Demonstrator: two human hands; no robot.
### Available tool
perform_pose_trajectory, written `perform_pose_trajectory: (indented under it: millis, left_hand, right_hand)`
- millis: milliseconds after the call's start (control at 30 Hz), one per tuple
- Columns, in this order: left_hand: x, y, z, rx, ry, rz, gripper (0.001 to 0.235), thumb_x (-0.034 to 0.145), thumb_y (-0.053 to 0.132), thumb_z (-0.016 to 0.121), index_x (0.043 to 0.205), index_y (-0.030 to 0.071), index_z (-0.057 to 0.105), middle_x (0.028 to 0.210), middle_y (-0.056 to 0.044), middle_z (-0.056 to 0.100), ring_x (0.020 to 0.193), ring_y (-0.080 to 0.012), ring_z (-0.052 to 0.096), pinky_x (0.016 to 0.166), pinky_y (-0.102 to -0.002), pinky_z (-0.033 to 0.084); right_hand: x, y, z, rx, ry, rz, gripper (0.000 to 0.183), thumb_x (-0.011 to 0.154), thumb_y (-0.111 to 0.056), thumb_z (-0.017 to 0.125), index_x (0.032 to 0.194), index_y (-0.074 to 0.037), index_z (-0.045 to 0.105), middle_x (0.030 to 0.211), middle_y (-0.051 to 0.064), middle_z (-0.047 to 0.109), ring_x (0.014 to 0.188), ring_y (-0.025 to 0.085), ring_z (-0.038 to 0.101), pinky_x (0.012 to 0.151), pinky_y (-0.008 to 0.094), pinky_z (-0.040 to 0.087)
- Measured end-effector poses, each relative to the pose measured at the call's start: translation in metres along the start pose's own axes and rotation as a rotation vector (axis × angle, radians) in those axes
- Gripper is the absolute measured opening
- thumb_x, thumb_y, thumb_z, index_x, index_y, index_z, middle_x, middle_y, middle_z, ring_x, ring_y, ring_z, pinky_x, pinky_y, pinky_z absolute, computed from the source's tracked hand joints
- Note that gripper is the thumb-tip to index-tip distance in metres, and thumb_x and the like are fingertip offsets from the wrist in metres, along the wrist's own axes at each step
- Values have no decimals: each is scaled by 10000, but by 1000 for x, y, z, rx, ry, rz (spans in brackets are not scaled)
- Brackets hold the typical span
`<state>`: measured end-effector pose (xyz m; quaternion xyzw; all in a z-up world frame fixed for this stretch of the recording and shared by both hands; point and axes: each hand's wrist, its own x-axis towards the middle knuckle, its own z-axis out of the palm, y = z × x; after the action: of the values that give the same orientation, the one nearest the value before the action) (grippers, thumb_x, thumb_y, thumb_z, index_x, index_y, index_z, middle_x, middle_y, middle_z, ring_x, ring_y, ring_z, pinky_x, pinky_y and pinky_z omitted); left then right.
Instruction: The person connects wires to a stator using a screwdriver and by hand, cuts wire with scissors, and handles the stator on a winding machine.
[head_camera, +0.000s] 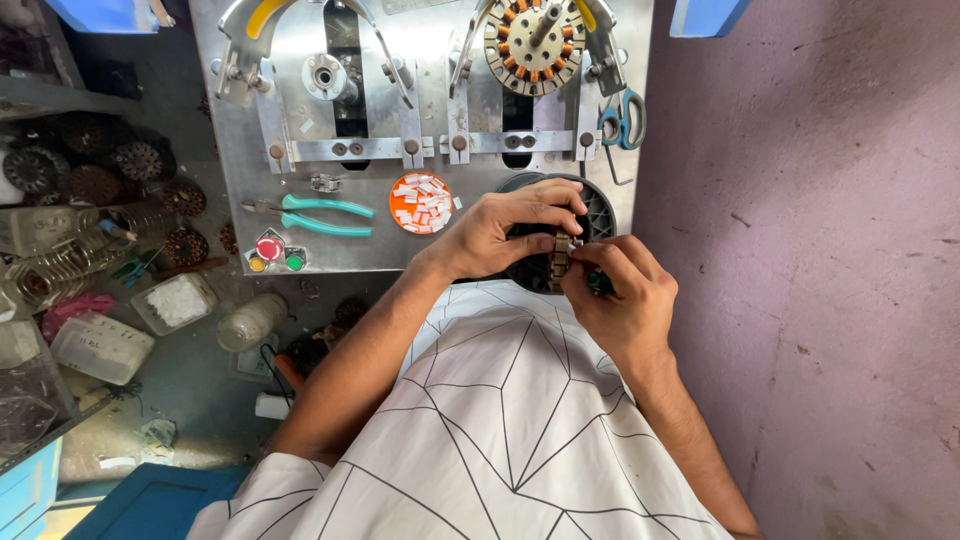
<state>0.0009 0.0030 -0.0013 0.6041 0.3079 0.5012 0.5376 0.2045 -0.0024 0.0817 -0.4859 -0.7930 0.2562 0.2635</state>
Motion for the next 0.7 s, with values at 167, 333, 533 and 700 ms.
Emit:
perform_pose_trajectory:
  millis: [167,333,533,700]
  left_hand:
    - [1,-2,0,5,4,15,270,959,67,746,1226,89,708,1364,-50,651,1443,-288,552,1254,-409,436]
    - [-2,-1,-1,-16,-1,11,317,952,50,751,1262,93,703,1397,-53,648,1464,-289,532,1271,-418,424]
    - [-4,-5,-4,-152,-7,-8,438,917,56,785,1337,103,670,1449,-46,633,1501,-266,487,1284,-419,417]
    - [-4,-11,-2,-191,10,26,432,922,64,811,1333,96,680,1442,-59,644,1483,-246,515,1267,-408,438]
  right_hand:
    - [14,-7,-7,-34,-100,73,181,761,11,790,927,-48,747,867,73,694,685,176,698,612,295,572]
    - [36,12,-19,121,-353,332,167,754,-25,833,910,-46,778,815,42,748,631,133,669,553,296,526]
    - [37,32,-22,398,-367,163,132,848,-42,831,970,-53,780,921,28,731,793,88,678,682,236,563]
    - [45,34,-15,347,-403,673,125,775,-5,862,870,-40,789,729,58,706,508,97,489,424,254,330]
